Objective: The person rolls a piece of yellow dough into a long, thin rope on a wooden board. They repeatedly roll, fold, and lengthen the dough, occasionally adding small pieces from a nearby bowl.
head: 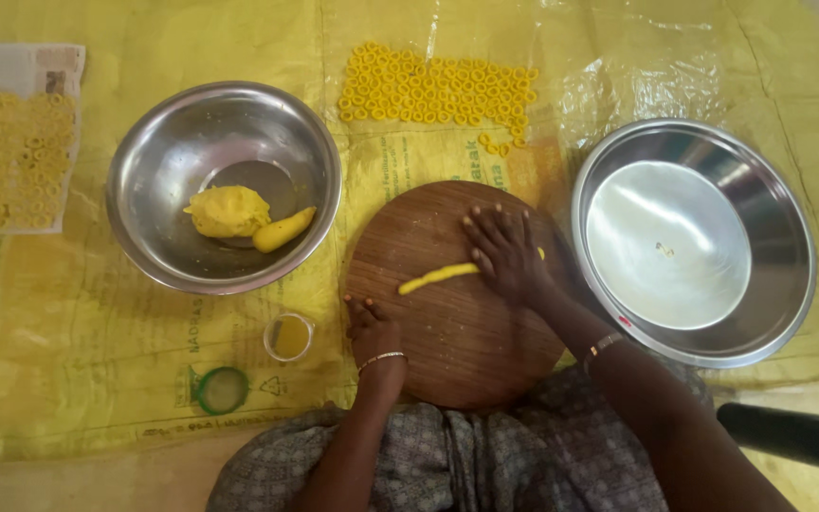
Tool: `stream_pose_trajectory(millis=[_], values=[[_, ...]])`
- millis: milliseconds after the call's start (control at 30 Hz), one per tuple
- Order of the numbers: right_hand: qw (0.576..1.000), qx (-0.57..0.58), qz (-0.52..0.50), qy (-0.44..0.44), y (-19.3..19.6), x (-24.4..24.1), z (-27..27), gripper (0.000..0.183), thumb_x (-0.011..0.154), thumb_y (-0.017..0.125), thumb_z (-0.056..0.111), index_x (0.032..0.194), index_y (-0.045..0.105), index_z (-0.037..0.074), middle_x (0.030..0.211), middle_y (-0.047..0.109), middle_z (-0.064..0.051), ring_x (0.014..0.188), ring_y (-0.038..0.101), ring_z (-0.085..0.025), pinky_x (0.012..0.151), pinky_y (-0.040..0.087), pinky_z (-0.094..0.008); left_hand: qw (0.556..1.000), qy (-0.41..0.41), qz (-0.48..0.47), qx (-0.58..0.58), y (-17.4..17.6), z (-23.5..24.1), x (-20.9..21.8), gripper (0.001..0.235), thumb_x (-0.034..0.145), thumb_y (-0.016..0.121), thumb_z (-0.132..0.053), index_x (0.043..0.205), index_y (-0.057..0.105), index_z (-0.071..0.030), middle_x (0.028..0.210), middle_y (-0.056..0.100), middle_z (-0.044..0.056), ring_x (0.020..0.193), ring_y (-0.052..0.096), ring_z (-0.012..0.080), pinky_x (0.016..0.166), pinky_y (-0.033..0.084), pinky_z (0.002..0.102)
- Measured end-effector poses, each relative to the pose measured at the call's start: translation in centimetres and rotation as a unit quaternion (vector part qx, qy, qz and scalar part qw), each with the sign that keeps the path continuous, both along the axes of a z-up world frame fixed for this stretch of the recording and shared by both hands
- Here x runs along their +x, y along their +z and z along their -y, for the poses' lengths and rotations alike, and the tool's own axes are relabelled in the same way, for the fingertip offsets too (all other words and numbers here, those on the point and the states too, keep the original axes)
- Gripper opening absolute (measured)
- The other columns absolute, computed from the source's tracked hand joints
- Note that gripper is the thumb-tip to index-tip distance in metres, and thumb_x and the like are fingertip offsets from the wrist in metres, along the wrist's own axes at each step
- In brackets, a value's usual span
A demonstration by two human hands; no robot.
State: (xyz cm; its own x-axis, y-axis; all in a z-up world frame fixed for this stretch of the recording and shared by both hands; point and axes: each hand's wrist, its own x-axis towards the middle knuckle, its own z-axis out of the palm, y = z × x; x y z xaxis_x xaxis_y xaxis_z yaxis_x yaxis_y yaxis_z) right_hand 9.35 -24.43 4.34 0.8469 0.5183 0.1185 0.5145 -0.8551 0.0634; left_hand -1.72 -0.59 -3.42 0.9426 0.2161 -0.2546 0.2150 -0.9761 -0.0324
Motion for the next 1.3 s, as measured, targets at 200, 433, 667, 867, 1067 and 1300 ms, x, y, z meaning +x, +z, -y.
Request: stream_pose_trajectory(millis=[200,433,667,867,1067,1300], values=[[0.995,-0.013,-0.015,-0.093,-0.8,0.2,-0.4,0.063,0.108,0.026,0.046,0.164,0.018,0.017,0.171,0.011,-0.015,0.157,0.001,-0.038,0.12,-0.003,-0.065,0.999,-0.016,0.029,-0.029,1.4,-0.2,0.1,0.076,0.088,0.069,-0.008,0.15,0.03,0.013,0.158,0.017,0.041,0.135,0.048,0.0502,0.096,0.054,0.047],[0.991,0.068,-0.086,-0.072,-0.6,-11.9,2.6,0.071,0.105,0.027,0.052,0.163,0.02,0.012,0.171,0.008,-0.013,0.157,0.005,-0.036,0.123,0.0,-0.06,0.981,-0.014,-0.171,-0.089,10.2,-0.3,0.9,0.107,0.081,0.085,-0.021,0.159,0.017,0.009,0.166,0.005,0.037,0.152,0.018,0.0495,0.121,0.026,0.059],[0.934,0.302,-0.095,-0.166,0.3,-12.1,8.1,0.053,0.091,0.066,0.012,0.143,0.056,0.008,0.152,0.049,-0.015,0.139,0.045,-0.037,0.113,0.045,-0.05,0.981,-0.073,0.118,-0.135,7.9,0.9,-1.5,0.083,0.086,0.074,-0.003,0.159,0.035,-0.001,0.15,0.038,0.032,0.143,0.036,0.0513,0.12,0.023,0.066],[0.929,0.282,-0.03,-0.237,0.3,-9.7,5.2,0.035,0.079,0.081,0.011,0.113,0.07,0.006,0.11,0.06,-0.02,0.101,0.057,-0.043,0.084,0.052,-0.052,0.968,-0.113,-0.007,-0.224,6.8,3.2,-1.0,0.05,0.09,0.068,0.001,0.139,0.057,-0.008,0.155,0.039,0.023,0.129,0.056,0.041,0.097,0.057,0.048],[0.919,0.35,-0.036,-0.177,4.5,-11.6,2.0,0.025,0.086,0.076,0.014,0.109,0.074,0.007,0.116,0.061,-0.014,0.106,0.061,-0.034,0.084,0.055,-0.047,0.847,-0.045,0.041,-0.528,6.3,5.2,-0.1,0.044,0.096,0.07,-0.007,0.138,0.06,-0.01,0.129,0.07,0.021,0.118,0.069,0.0343,0.098,0.058,0.042],[0.965,0.245,-0.052,-0.075,0.4,-13.4,-3.4,0.04,0.096,0.062,0.02,0.132,0.062,0.003,0.154,0.044,-0.023,0.143,0.042,-0.042,0.115,0.036,-0.051,0.949,-0.179,0.014,-0.258,8.0,1.1,0.2,0.08,0.083,0.07,-0.008,0.156,0.04,-0.012,0.151,0.049,0.02,0.14,0.041,0.0468,0.115,0.039,0.053]])
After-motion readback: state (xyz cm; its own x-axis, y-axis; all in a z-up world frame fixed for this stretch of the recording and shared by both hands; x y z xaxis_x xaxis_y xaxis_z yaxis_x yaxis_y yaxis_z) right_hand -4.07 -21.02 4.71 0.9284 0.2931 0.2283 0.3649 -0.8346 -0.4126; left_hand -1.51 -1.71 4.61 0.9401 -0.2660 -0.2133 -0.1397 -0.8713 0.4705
